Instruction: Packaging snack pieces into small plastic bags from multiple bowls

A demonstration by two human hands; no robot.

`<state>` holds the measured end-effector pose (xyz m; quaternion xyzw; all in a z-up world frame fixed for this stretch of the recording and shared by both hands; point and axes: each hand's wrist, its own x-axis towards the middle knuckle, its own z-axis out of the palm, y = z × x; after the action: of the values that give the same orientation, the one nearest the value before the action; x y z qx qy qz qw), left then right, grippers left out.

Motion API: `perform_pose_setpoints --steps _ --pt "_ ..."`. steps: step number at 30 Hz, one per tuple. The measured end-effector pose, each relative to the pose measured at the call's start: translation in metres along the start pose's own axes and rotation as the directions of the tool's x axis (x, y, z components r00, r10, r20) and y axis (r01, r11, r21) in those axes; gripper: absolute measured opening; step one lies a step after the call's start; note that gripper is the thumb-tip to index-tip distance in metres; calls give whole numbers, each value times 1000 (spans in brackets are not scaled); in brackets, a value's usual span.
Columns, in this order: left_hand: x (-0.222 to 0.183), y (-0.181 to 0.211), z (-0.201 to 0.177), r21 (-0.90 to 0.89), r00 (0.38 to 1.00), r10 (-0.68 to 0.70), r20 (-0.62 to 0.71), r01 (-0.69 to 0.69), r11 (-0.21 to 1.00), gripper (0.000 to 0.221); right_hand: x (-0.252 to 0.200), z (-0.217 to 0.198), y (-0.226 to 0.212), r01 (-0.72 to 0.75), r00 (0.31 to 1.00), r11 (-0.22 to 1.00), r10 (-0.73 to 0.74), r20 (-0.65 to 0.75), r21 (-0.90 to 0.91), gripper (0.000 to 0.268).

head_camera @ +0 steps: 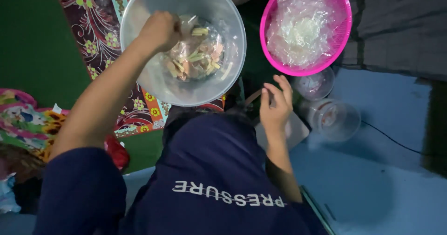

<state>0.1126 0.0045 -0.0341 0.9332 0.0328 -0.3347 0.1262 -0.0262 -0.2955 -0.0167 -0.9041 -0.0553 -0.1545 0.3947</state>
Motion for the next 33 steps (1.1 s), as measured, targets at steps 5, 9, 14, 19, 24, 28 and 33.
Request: perform_pose_setpoints --steps 5,9,14,19,24,28,33 --pt "-70 0 -21 -772 993 118 -24 -93 629 7 39 13 -67 130 984 972 -151 95 193 12" --pt "-85 -8 13 -886 912 259 -317 -382 261 19 46 51 -78 -68 977 900 -27 211 431 43" --pt "-96 1 38 -899 925 174 -339 -373 231 22 49 89 -85 -362 898 752 121 424 551 46" --pt "-116 4 34 -939 938 134 -320 -332 86 15 45 96 -85 -236 962 822 121 246 519 9" --pt "-126 0 33 -967 963 95 -251 -245 -66 13 47 91 -84 -217 974 847 154 168 486 3" --pt "-116 -6 41 -950 962 17 -272 -266 -161 16 56 78 -86 -99 992 797 126 -4 595 15" --pt "-117 -4 39 -935 955 -29 -295 -295 -198 33 52 77 -76 -72 990 755 132 -43 652 24"
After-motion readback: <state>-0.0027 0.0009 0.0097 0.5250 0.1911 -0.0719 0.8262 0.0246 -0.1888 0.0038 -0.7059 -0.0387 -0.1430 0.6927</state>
